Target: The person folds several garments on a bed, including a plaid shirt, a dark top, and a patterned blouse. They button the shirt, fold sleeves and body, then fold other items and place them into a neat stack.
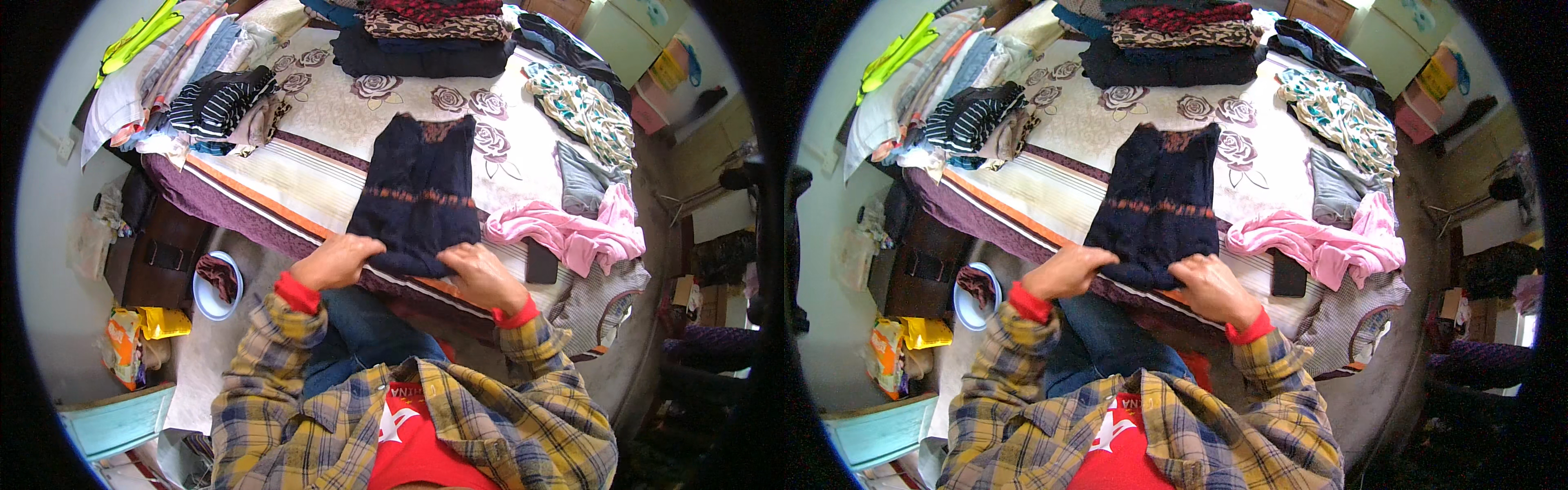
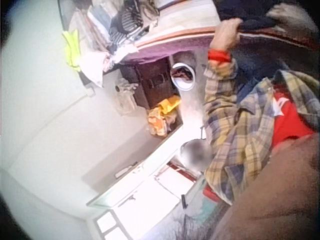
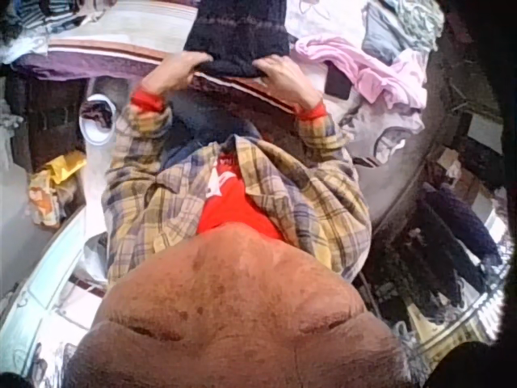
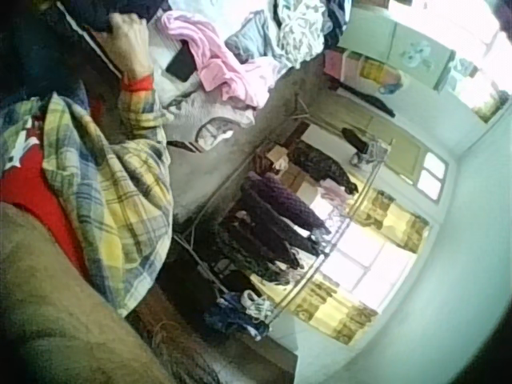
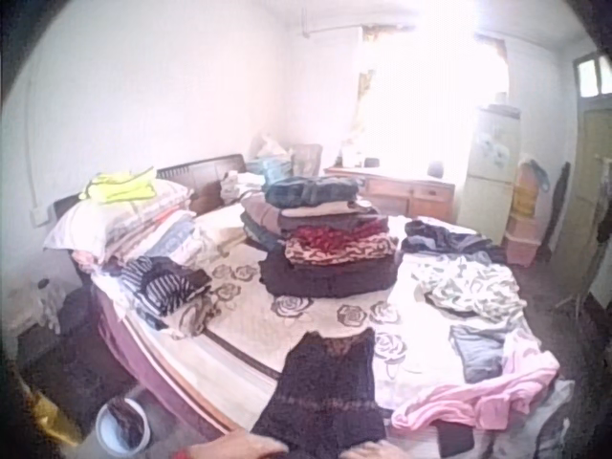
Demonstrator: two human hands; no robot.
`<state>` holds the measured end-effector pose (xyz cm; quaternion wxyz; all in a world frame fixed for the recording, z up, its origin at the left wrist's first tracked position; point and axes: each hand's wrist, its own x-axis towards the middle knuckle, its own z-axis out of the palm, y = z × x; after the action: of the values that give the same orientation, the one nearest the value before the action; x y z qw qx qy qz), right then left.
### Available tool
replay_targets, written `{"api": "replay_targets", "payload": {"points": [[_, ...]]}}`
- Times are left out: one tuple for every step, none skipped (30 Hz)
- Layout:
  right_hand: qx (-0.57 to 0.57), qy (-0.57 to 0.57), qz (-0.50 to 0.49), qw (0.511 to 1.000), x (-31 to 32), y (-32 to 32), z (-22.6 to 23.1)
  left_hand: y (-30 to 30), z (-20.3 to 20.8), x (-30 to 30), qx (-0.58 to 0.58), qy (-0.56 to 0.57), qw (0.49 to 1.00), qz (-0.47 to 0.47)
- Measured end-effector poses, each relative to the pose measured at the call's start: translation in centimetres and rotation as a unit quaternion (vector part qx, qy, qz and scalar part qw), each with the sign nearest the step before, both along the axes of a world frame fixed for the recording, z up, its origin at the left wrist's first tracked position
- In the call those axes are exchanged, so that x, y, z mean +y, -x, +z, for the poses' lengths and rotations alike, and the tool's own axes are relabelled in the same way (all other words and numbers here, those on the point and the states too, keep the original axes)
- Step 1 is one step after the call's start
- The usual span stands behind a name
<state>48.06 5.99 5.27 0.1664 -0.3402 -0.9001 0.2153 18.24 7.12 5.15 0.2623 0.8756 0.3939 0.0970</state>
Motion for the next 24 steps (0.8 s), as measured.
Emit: {"api": "replay_targets", "payload": {"points": [[-0.003, 0.053, 0.011, 0.999, -0.4, -0.2, 1.1, 0.2, 1.4, -0.6, 0.004, 0.056, 0.998, -0.019], [0.006, 0.094, 0.028, 0.995, -0.7, -0.4, 2.1, 0.3, 2.6, -0.7, 0.012, 0.083, 0.996, -0.035], [0.002, 0.133, 0.039, 0.990, -0.4, -0.4, 2.9, 0.6, 3.7, -0.5, 0.019, 0.110, 0.993, -0.050], [0.005, 0.164, 0.054, 0.985, 0.3, -0.5, 3.6, 0.6, 4.6, 0.0, 0.011, 0.128, 0.989, -0.071], [-0.010, 0.192, 0.043, 0.980, 1.4, -0.8, 4.3, 0.4, 5.2, 1.0, 0.014, 0.107, 0.992, -0.072], [0.041, 0.180, 0.065, 0.981, 3.0, -1.1, 4.9, 0.3, 5.6, 2.5, -0.004, 0.099, 0.992, -0.076], [-0.002, 0.229, 0.019, 0.973, 5.0, -1.0, 5.2, 0.0, 5.9, 4.3, 0.032, 0.068, 0.996, -0.048], [0.042, 0.130, 0.020, 0.990, 6.9, -1.1, 5.5, -0.4, 6.2, 6.3, 0.015, 0.014, 1.000, -0.019], [0.104, 0.038, -0.040, 0.993, 8.5, -1.0, 5.5, -1.0, 6.4, 8.4, -0.012, -0.071, 0.997, 0.030], [0.149, -0.003, -0.127, 0.981, 10.1, -0.7, 5.4, -1.6, 6.3, 9.8, -0.010, -0.142, 0.983, 0.116], [0.125, -0.145, -0.217, 0.957, 11.1, -1.0, 5.3, -2.2, 6.1, 10.8, -0.020, -0.222, 0.955, 0.195], [0.082, -0.236, -0.282, 0.926, 12.1, -1.4, 5.1, -2.5, 5.6, 11.1, -0.049, -0.254, 0.944, 0.206], [0.127, -0.247, -0.292, 0.915, 12.5, -2.2, 4.7, -2.8, 5.1, 11.4, -0.078, -0.287, 0.930, 0.217], [0.175, -0.252, -0.306, 0.901, 12.7, -3.0, 4.0, -3.2, 4.4, 11.6, -0.102, -0.311, 0.917, 0.230], [0.205, -0.204, -0.326, 0.900, 12.6, -3.8, 3.1, -3.6, 3.3, 10.8, -0.120, -0.280, 0.928, 0.216], [0.198, -0.182, -0.347, 0.899, 12.5, -4.7, 1.9, -4.0, 2.1, 9.8, -0.130, -0.265, 0.939, 0.176], [0.191, -0.160, -0.367, 0.896, 12.3, -5.6, 0.4, -4.6, 0.8, 8.9, -0.121, -0.260, 0.948, 0.136], [0.190, -0.146, -0.379, 0.894, 12.3, -6.4, -1.1, -5.4, -0.7, 7.8, -0.061, -0.246, 0.960, 0.120], [0.219, -0.124, -0.391, 0.885, 12.6, -6.9, -2.8, -6.3, -2.1, 6.6, -0.013, -0.203, 0.973, 0.112], [0.183, -0.134, -0.414, 0.882, 12.8, -7.3, -4.5, -7.1, -3.3, 6.0, 0.042, -0.188, 0.976, 0.104], [0.154, -0.150, -0.429, 0.877, 13.1, -7.6, -6.0, -7.9, -4.4, 5.5, 0.058, -0.202, 0.972, 0.108], [0.128, -0.168, -0.447, 0.869, 13.7, -7.9, -7.4, -8.7, -5.2, 5.3, 0.076, -0.214, 0.967, 0.115], [0.122, -0.126, -0.452, 0.875, 13.8, -7.8, -8.8, -9.4, -5.9, 5.4, 0.069, -0.220, 0.964, 0.132], [0.122, -0.086, -0.458, 0.876, 13.7, -7.7, -10.1, -10.0, -6.4, 5.8, 0.056, -0.237, 0.958, 0.149]]}}
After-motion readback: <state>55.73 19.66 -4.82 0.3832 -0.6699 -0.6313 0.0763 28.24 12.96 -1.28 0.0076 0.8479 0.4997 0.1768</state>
